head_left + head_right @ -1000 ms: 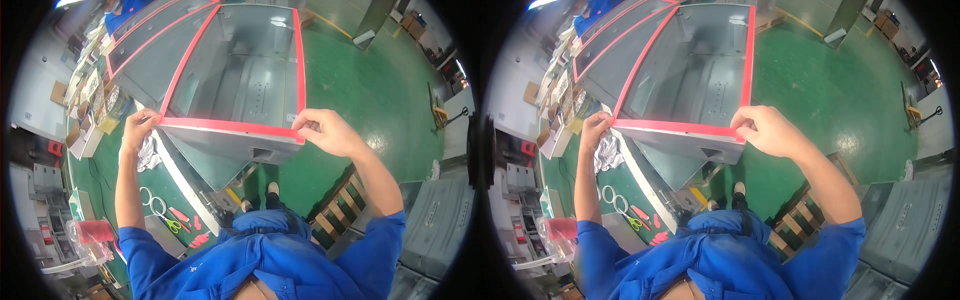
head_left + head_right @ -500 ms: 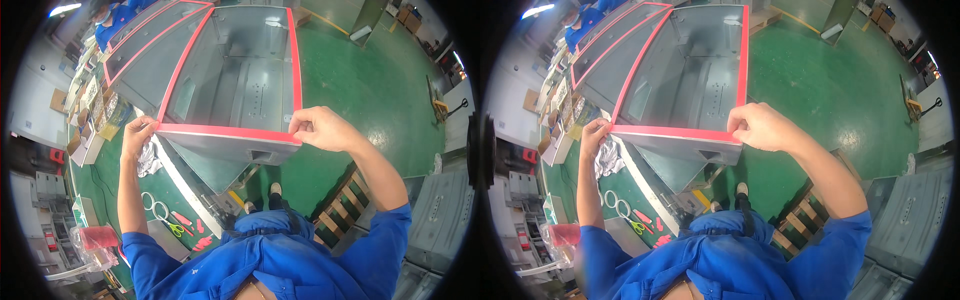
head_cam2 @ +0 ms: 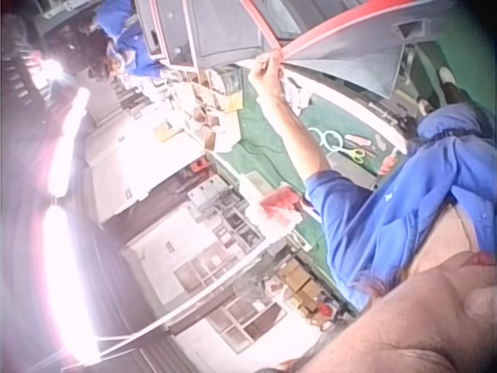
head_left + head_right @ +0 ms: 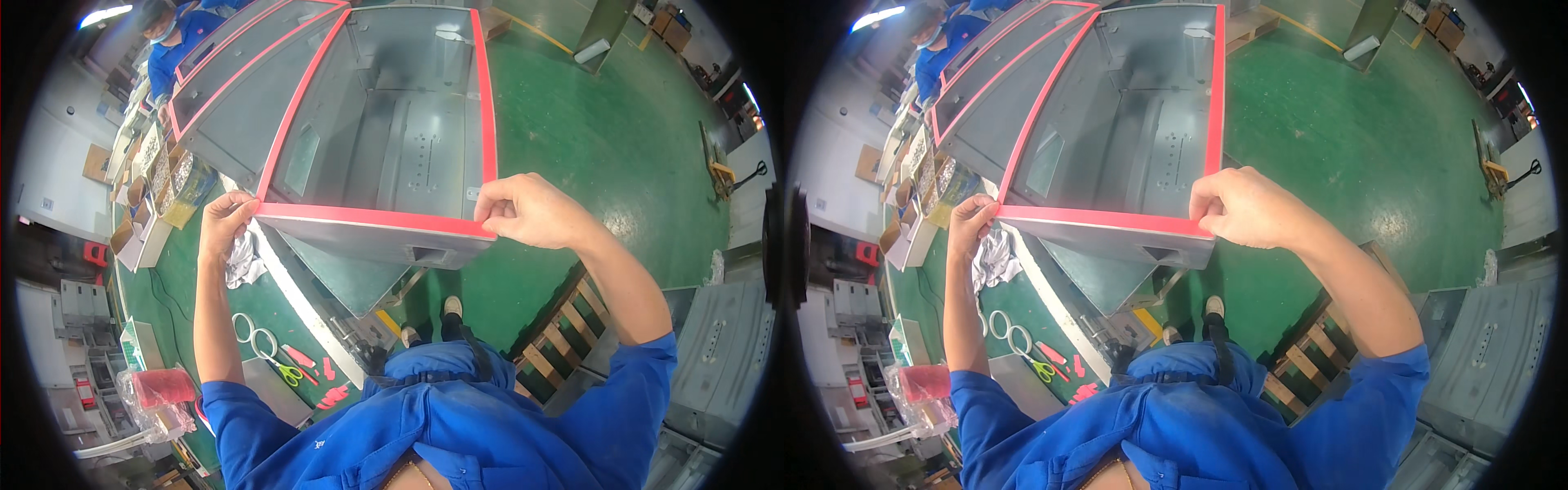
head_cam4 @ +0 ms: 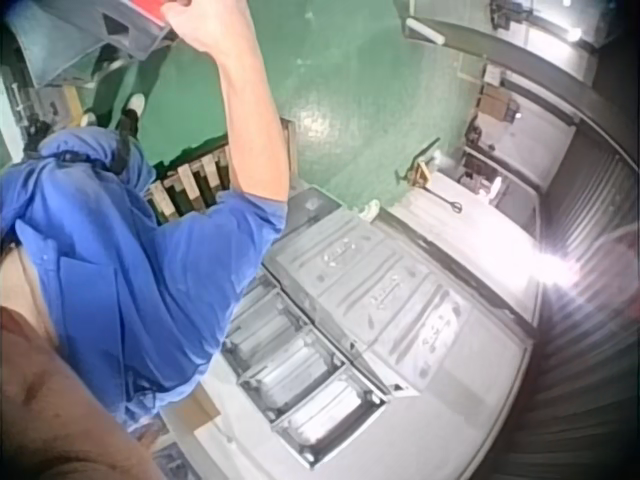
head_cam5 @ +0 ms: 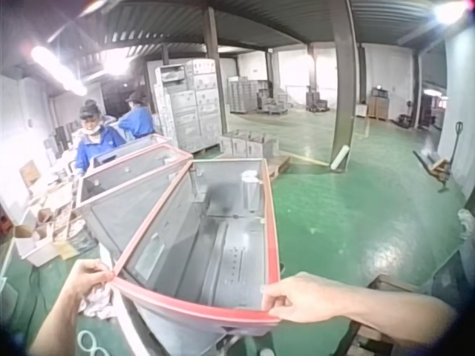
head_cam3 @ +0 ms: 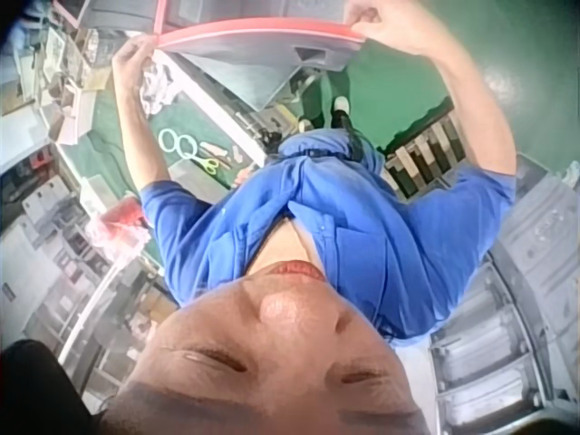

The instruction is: The person applies red protective tape to the edges of a large metal appliance casing. They use a pink plastic tool to smooth the tape and a white cloth to wipe the surface. The person handles the casing, turning it to access different sides, and applies tape to the corners and edges.

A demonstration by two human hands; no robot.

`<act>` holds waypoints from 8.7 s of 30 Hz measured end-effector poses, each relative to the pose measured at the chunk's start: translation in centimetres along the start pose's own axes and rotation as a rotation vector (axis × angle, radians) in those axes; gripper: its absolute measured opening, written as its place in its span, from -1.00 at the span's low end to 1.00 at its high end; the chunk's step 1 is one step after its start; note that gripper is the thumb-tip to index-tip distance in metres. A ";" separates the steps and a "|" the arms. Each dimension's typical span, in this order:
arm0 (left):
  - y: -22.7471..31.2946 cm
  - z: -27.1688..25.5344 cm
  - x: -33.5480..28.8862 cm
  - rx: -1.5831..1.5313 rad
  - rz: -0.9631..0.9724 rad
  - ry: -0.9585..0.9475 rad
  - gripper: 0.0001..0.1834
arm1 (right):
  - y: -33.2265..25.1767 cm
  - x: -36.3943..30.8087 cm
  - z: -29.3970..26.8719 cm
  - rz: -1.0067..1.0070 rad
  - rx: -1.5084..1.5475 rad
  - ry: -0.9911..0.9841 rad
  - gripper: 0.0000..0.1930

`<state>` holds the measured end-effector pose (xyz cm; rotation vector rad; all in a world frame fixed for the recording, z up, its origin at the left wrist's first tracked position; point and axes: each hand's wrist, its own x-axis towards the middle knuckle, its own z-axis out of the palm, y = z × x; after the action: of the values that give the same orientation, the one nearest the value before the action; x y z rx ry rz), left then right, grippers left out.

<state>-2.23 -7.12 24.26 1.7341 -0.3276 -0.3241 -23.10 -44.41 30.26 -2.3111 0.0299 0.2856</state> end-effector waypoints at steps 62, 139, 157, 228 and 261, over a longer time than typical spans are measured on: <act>1.0 0.1 -0.7 0.085 -0.068 -0.033 -0.86 | 4.3 -2.6 9.3 -0.509 -0.578 0.752 -0.72; 1.0 23.0 -9.4 1.167 0.499 0.713 -0.53 | -6.7 18.9 9.8 -0.158 0.813 -0.895 -0.34; -0.8 11.8 -5.2 1.388 0.370 0.816 -0.45 | 1.2 14.6 -2.7 -0.536 0.745 -0.710 -0.52; 5.6 16.7 -5.7 0.466 -0.420 0.946 -0.54 | 5.1 22.1 -3.2 -1.250 -0.147 -0.041 -0.45; 4.5 16.2 -6.0 -0.360 -0.204 1.024 -0.56 | 5.1 22.4 -3.3 -1.223 -0.073 -0.043 -0.46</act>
<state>-14.28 -20.17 25.98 1.3704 0.6179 0.3593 -1.22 -48.81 23.94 -1.9713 -1.3558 -0.2995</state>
